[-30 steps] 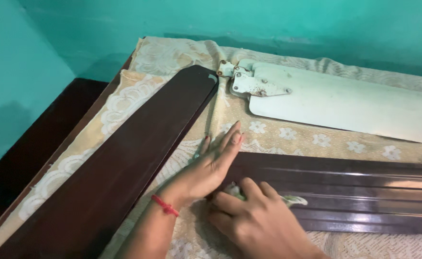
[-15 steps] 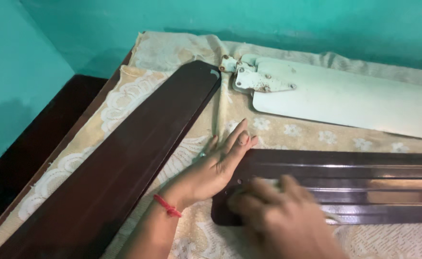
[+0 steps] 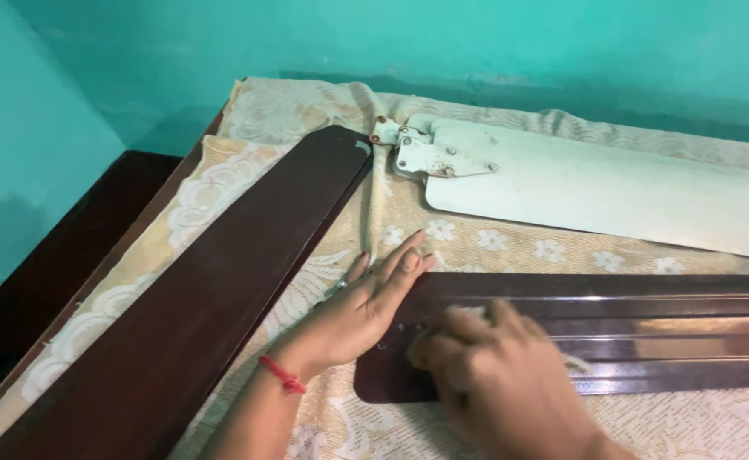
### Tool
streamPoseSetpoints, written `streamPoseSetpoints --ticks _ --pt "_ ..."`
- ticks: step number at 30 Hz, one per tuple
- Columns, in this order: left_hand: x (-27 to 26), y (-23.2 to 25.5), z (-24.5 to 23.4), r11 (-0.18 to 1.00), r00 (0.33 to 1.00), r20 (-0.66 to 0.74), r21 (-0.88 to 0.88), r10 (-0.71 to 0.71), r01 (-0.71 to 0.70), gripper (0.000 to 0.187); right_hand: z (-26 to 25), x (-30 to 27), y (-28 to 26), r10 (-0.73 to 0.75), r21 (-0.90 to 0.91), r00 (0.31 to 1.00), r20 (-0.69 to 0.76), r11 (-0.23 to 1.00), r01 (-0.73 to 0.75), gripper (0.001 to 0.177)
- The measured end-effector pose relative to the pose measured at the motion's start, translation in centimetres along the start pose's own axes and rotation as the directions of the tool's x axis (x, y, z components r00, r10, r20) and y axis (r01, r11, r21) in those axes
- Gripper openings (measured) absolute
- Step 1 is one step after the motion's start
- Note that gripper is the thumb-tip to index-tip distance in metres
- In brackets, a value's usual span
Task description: The person wipes a white ceiling fan blade with a cloth, then moves to a dark brown blade and wipes it thoroughly. The person handles the blades one at a time on a cloth-covered surface.
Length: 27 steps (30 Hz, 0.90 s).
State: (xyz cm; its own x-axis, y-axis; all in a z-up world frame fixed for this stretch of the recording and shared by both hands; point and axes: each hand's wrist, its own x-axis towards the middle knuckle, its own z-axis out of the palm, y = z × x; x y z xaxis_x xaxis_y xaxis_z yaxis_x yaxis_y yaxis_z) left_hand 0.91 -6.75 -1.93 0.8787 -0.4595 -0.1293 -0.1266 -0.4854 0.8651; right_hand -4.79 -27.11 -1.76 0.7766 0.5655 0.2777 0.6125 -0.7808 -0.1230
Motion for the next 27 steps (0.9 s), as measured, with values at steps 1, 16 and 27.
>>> streamPoseSetpoints --ticks 1,16,27 --pt "0.0 -0.1 0.0 1.0 1.0 -0.004 -0.005 0.0 0.0 0.081 -0.6 -0.1 0.6 0.052 -0.028 0.998 0.04 0.998 -0.05 0.032" --pt "-0.3 -0.8 3.8 0.759 0.935 -0.169 0.636 0.312 -0.139 0.053 -1.1 -0.2 1.7 -0.012 0.224 1.0 -0.006 0.974 0.014 0.008" --pt "0.2 -0.4 4.0 0.731 0.953 -0.164 0.678 0.256 -0.079 0.055 -2.8 -1.3 2.9 -0.101 0.26 0.995 -0.005 0.961 0.099 0.015"
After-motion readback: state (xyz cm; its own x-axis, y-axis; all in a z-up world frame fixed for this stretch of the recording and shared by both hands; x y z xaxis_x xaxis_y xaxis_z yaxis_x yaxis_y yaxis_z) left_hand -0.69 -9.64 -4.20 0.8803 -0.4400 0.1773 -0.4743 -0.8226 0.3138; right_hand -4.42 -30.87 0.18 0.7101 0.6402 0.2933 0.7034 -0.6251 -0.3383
